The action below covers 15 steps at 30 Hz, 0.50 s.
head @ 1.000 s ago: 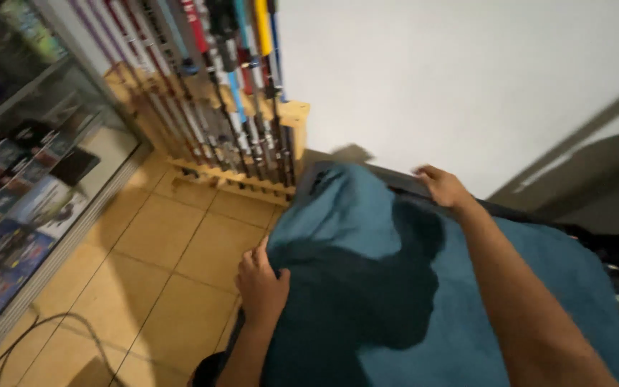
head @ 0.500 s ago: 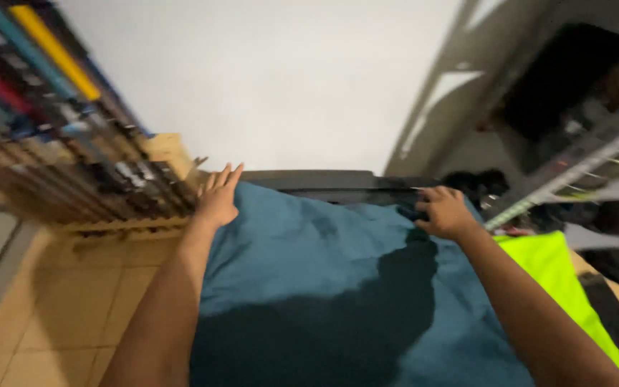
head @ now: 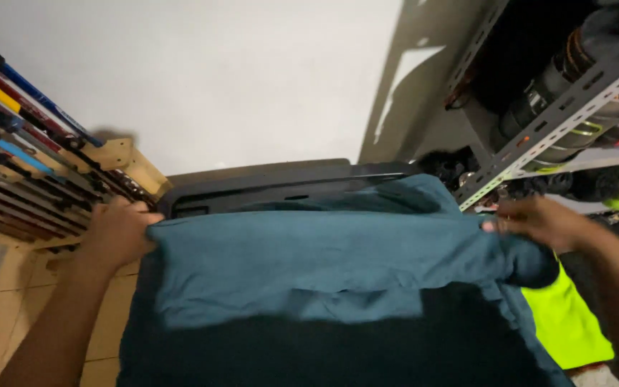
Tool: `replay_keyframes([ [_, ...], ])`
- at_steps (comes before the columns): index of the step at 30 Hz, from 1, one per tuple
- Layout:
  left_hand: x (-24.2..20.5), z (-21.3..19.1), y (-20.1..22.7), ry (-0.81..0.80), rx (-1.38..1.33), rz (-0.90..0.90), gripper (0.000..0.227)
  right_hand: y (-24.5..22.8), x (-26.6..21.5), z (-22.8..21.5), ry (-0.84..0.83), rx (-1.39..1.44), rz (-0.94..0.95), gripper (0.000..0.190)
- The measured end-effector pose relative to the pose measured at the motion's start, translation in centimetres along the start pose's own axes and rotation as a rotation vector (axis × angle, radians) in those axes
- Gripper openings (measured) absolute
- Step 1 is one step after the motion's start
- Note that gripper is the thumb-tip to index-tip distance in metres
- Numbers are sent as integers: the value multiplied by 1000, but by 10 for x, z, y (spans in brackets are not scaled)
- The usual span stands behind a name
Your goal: Folding a large piece of blue and green fabric and placing it into a black plastic storage bin.
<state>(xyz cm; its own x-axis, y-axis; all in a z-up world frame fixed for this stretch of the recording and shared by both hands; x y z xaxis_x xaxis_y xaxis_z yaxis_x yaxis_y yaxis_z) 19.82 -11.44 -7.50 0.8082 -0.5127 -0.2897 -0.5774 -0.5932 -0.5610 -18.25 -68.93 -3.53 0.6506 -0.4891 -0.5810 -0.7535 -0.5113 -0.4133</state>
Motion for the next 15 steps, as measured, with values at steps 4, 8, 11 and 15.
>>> replay_keyframes([
  [4, 27, 43, -3, -39, 25, -70, 44, -17, 92, 11, 186, -205, -93, 40],
  [8, 39, 33, -1, 400, -768, -73, 33, -12, 219, 52, 296, -340, -292, 68],
  [11, 14, 4, 13, -72, -1443, -59, 24, -19, 238, 75, 42, -122, -265, 103],
  [15, -39, -42, 12, -330, -1160, 55, 77, -27, 213, 77, -110, -305, -276, 147],
])
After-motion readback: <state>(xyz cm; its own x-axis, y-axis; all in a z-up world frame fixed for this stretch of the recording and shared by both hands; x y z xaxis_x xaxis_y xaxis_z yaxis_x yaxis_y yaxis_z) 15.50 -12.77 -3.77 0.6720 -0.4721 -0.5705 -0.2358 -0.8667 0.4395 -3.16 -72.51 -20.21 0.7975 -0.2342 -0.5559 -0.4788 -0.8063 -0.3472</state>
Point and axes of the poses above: each hand's wrist, its own x-axis towards the middle knuckle, its own z-axis out of the palm, y = z × x, the point moved 4 cm from there along x, towards the middle knuckle, and after that the axes turned 15 degrees about x, right-handed, at the moved point
